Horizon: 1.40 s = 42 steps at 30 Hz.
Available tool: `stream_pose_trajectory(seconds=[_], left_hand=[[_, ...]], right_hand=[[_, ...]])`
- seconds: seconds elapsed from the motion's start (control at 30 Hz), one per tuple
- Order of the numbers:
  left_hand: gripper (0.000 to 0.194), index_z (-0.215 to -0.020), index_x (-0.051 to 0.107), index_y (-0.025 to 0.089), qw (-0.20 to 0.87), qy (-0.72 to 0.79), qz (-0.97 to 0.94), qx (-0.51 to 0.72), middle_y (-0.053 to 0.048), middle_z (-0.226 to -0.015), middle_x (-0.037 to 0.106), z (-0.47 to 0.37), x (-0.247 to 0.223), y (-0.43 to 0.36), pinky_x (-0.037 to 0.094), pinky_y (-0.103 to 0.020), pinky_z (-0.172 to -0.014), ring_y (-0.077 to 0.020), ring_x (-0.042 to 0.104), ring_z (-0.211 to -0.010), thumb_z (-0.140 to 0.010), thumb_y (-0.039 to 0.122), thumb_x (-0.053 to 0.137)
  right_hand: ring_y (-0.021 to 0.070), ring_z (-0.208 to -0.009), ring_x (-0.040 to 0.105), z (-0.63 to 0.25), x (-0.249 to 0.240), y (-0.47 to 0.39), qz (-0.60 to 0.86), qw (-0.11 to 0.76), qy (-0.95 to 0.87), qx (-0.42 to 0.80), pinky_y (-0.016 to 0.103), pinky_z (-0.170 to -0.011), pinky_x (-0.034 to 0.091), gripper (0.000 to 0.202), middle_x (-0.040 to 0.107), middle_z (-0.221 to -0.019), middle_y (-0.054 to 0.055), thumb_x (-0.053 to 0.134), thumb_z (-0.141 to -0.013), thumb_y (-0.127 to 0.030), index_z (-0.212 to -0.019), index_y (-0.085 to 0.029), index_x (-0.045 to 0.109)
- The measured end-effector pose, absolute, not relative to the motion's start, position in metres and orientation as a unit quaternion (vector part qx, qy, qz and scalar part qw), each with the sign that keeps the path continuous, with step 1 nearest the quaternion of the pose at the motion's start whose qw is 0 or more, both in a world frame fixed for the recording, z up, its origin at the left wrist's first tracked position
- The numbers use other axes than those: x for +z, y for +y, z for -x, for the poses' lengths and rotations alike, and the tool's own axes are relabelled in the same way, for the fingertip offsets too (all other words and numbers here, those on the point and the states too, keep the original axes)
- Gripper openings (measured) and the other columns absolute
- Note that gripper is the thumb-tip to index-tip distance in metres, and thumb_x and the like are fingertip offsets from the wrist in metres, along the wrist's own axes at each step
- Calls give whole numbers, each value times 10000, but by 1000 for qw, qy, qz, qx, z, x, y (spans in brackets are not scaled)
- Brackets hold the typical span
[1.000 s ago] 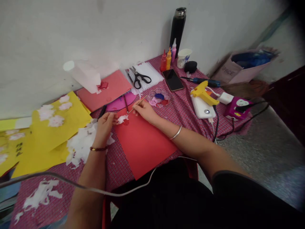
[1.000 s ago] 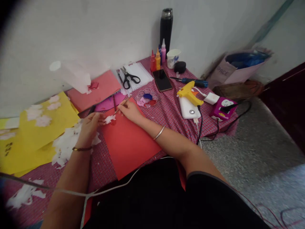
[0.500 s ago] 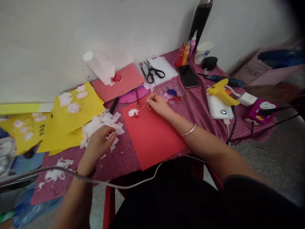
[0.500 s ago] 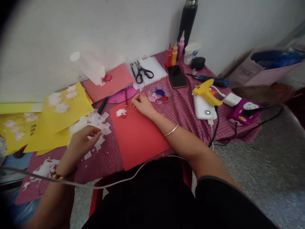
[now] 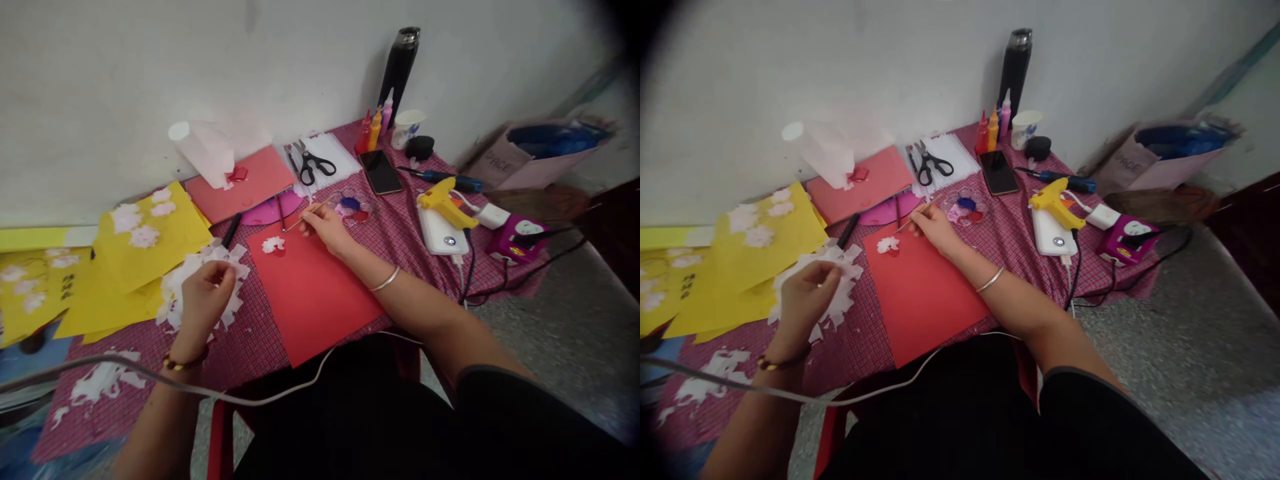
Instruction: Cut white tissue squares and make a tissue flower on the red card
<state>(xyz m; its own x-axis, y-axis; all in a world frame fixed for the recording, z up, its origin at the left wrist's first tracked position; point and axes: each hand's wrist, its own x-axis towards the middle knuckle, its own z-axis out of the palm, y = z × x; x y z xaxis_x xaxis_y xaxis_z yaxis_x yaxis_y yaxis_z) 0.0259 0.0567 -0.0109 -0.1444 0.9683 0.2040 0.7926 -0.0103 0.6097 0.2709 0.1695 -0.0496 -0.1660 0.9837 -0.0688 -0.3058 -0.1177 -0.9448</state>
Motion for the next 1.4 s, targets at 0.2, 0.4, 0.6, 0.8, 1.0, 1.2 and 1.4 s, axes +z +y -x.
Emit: stream_pose_trajectory(seconds=[0.2, 0.4, 0.6, 0.8, 1.0, 1.2, 1.4], left_hand=[[158, -693, 585, 215, 400, 638, -466, 464, 8, -593, 586, -63, -11, 89, 426, -275, -521, -133, 508, -510, -664, 365, 626], [212, -694, 596, 197, 438, 616, -436, 489, 6, -604, 593, -78, -24, 96, 443, -266, -535, -122, 522, -527, -623, 388, 656], [251, -723, 606, 186, 463, 610, -407, 498, 15, -630, 606, -79, -27, 94, 453, -257, -529, -112, 540, -521, -600, 378, 712], [201, -718, 628, 173, 486, 588, -396, 511, -3, -645, 636, -76, -30, 94, 468, -246, -513, -114, 572, -527, -696, 368, 673], [148, -765, 698, 131, 635, 466, -267, 555, -10, -664, 683, -72, -31, 94, 461, -141, -461, -71, 596, -530, -696, 237, 775], [200, -782, 718, 114, 649, 406, -227, 602, -19, -680, 706, -80, -32, 90, 496, -100, -496, -58, 618, -541, -633, 74, 845], [200, -755, 656, 138, 673, 394, -117, 615, -13, -637, 673, -84, -28, 92, 533, -148, -492, -88, 628, -533, -934, 152, 566]], right_hand=[[77, -526, 584, -268, -40, 153, 301, 502, -449, 676, 195, -563, 501, 159, 664, -641, -32, 635, -896, -304, -827, -188, 553], [86, -570, 618, -259, -40, 143, 266, 473, -501, 674, 202, -578, 507, 119, 689, -681, -12, 605, -901, -242, -810, -188, 552], [94, -608, 633, -255, -41, 142, 289, 464, -519, 657, 204, -586, 505, 104, 670, -670, -18, 585, -908, -180, -807, -185, 565], [95, -596, 615, -254, -40, 142, 311, 466, -504, 657, 207, -589, 500, 128, 667, -657, -16, 568, -916, -170, -790, -185, 548], [72, -526, 589, -254, -46, 143, 280, 507, -445, 683, 185, -541, 477, 172, 677, -636, -28, 674, -869, -335, -843, -168, 642], [67, -501, 593, -251, -50, 142, 252, 508, -357, 743, 178, -523, 486, 281, 681, -634, -40, 770, -775, -405, -886, -174, 657], [62, -501, 588, -251, -47, 141, 257, 503, -355, 745, 173, -525, 481, 197, 681, -638, -42, 736, -822, -342, -887, -178, 649]])
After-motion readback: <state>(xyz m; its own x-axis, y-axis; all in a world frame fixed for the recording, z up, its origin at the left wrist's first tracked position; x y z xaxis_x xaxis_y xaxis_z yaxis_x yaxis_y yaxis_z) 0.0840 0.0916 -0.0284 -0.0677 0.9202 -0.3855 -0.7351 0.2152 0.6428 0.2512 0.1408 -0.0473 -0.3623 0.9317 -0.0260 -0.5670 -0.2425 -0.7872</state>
